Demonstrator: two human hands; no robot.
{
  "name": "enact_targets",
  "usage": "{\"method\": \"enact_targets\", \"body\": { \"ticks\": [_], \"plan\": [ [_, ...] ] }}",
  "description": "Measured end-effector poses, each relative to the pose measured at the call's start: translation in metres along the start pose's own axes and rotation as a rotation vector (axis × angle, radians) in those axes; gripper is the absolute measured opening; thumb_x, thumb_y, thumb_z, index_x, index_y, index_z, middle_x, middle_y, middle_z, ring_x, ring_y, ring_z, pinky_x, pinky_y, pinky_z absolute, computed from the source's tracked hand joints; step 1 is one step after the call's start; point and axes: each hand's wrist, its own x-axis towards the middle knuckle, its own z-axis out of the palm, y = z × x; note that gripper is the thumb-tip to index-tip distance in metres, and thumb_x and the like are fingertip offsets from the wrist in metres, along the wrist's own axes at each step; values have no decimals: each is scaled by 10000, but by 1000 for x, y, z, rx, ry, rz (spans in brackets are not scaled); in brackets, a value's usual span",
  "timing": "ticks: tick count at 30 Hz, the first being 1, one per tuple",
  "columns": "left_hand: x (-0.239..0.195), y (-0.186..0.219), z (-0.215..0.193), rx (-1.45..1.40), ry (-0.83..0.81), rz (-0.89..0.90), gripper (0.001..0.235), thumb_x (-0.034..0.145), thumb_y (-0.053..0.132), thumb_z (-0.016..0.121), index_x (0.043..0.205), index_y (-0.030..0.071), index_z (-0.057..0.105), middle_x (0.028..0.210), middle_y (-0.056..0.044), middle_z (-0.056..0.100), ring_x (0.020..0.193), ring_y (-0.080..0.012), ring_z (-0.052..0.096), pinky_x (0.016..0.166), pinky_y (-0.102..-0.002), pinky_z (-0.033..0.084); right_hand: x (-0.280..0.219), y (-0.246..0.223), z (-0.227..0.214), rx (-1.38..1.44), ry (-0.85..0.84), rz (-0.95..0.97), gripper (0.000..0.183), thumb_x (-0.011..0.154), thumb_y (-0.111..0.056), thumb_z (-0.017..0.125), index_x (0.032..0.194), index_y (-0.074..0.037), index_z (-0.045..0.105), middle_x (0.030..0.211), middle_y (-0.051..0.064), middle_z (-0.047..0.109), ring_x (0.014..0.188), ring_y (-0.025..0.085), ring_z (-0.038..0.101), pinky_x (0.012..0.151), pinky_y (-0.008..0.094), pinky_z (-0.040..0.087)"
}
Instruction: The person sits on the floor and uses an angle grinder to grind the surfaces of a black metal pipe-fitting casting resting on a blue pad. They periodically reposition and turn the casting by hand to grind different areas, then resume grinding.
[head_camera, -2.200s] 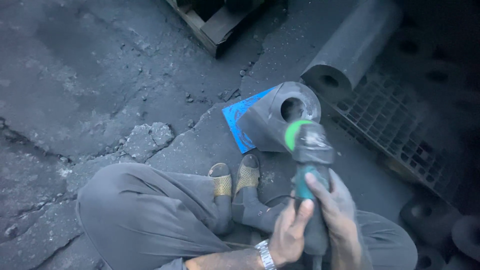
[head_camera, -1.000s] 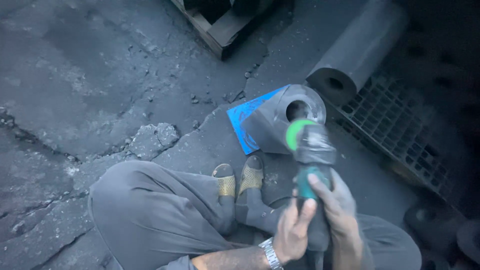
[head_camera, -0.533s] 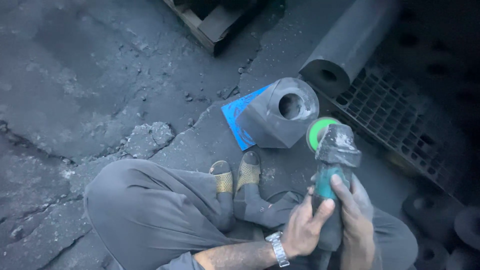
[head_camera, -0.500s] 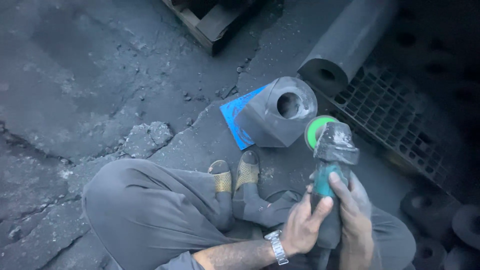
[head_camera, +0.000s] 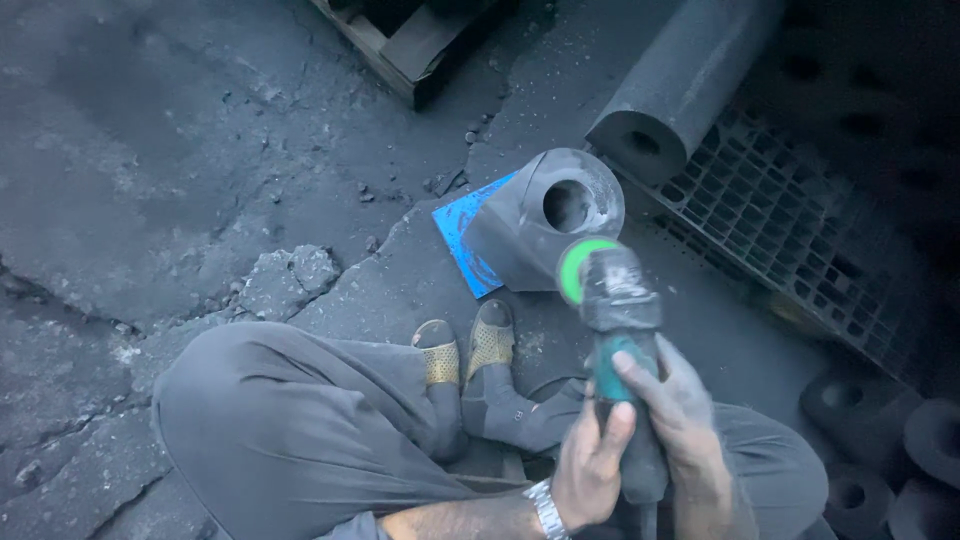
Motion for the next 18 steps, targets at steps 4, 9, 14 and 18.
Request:
{"method": "enact_targets", "body": {
  "ticks": [4,9,14,18],
  "plan": [
    [12,-5,1,101,-26,-122,655,1048,505,420,1431,-23,491,1215,-269,673,1132,-418,660,976,-443,480,-2,-19,5,137,91,67,468,883,-336,699,1191,5,609,921,135,730,773,234,714,706,379,588],
    [1,-10,0,2,38,-77,687,1045,547,369,1422,-16,485,1234,-268,683,1146,-419,670,975,-449,493,4,-10,8,-57,-39,-22,448,871,-307,722,1197,-9,646,964,102,734,831,173,700,744,321,572],
    [20,-31,4,172,-30,10,673,1093,529,376,1458,-30,468,1310,-299,620,1211,-468,595,1012,-476,449,2,-17,-6,-11,85,8,434,913,-323,684,1192,8,652,948,142,730,808,217,704,732,334,571],
    [39,16,-5,544,-180,-165,599,1009,533,508,1257,-4,602,1162,-223,689,1108,-397,676,963,-468,502,-13,-18,-11,363,272,-57,446,1008,-329,622,1245,49,607,981,170,687,832,242,684,738,369,578]
  ]
}}
